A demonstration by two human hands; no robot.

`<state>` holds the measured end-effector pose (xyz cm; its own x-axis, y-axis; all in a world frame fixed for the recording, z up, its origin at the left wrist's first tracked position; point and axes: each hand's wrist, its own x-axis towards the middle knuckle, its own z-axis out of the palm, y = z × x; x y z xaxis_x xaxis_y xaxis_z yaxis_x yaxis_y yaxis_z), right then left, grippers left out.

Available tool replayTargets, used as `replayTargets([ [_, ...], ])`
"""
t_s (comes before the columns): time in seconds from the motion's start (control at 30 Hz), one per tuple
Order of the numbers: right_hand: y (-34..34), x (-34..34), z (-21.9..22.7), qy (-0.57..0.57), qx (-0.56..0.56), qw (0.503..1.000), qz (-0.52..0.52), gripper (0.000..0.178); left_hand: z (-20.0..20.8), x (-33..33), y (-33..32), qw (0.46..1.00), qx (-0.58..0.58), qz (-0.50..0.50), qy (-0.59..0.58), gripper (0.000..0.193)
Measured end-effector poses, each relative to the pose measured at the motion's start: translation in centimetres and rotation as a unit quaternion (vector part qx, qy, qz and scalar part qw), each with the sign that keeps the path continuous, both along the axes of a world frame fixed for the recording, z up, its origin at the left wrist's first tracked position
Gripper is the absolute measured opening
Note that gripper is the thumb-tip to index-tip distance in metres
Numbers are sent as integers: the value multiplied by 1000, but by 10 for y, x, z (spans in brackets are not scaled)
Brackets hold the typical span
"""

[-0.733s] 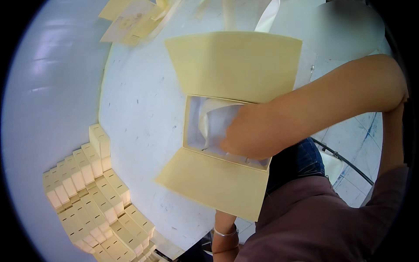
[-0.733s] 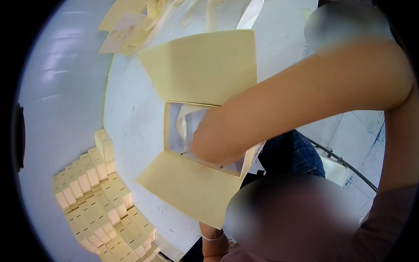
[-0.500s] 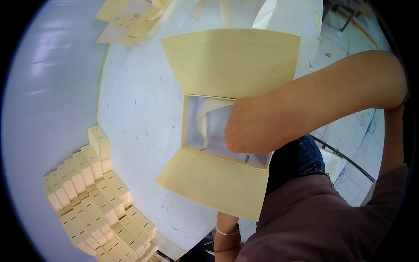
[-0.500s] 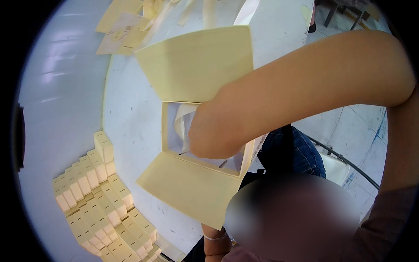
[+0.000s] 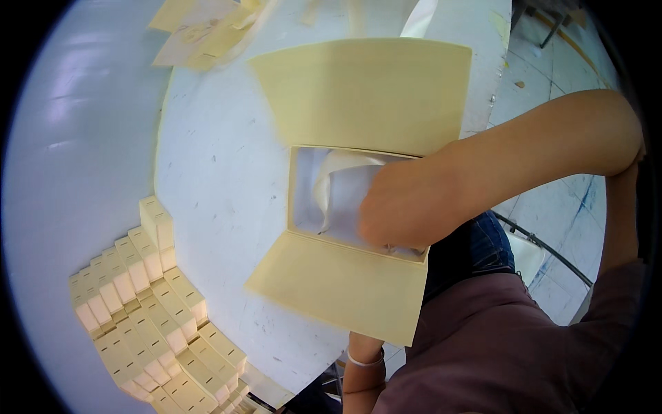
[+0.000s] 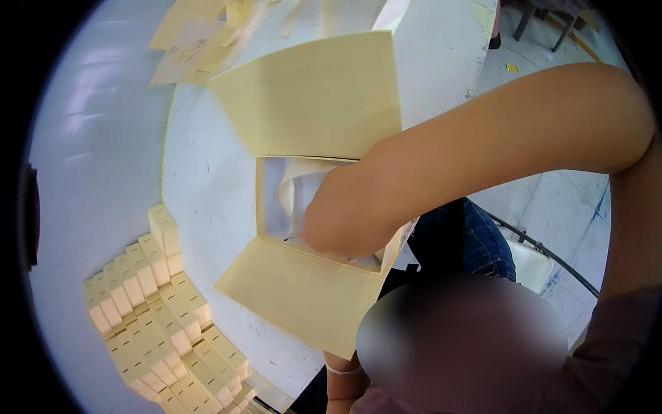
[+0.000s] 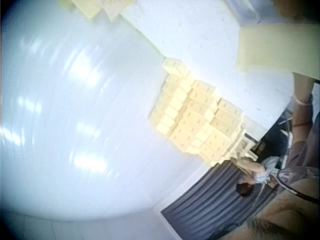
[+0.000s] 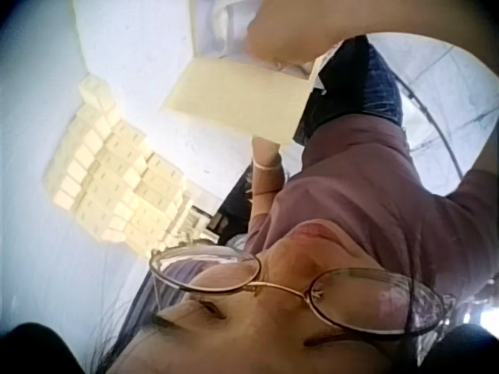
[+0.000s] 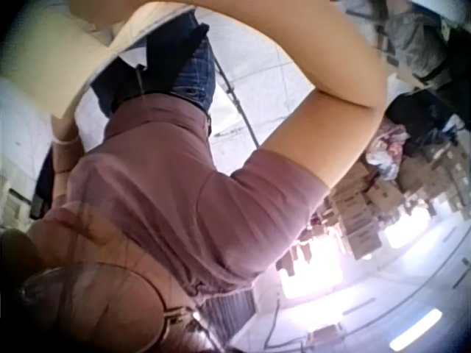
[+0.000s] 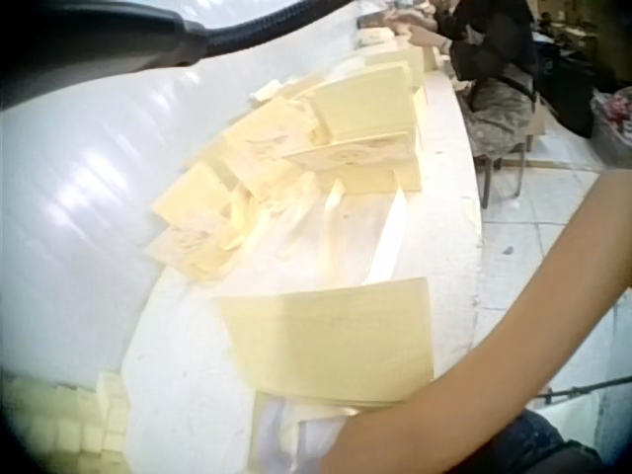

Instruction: The person assembles small yellow cardboard boxes by inserting white ribbons into the interior and folding the flaps closed. The person repeats this process for multiple boxes, stacking the finished units on the table.

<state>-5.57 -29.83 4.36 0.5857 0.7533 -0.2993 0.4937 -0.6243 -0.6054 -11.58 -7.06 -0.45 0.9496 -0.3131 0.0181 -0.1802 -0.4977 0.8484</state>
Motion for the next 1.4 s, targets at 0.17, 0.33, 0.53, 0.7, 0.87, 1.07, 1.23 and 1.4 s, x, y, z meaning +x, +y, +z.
replayTargets([
  [0.17,-3,-10,-8,-316,251,907,-121,14,4,37,52,985,169,39,-13,23],
  [0.33,-16,-52,-13,-424,298,838,-171,32,11,58,108,916,335,70,-207,55],
  [0.53,15,-89,-53,-491,169,832,-194,33,-19,73,59,936,261,-210,-108,78],
  [0.7,35,-89,-69,-488,153,812,-282,28,-15,32,13,922,233,-240,-194,56],
  [0.87,44,-87,-72,-512,126,795,-300,23,-5,20,7,910,215,-285,-208,28],
  [1.07,-5,-68,-75,-547,34,774,-316,29,1,27,25,909,229,-265,-227,10],
  [1.23,-91,-32,-67,-558,-30,745,-363,21,-6,85,-58,901,204,-246,-295,6],
  [1.4,-172,23,-72,-570,-44,714,-404,11,-28,131,-141,915,195,-223,-275,17],
])
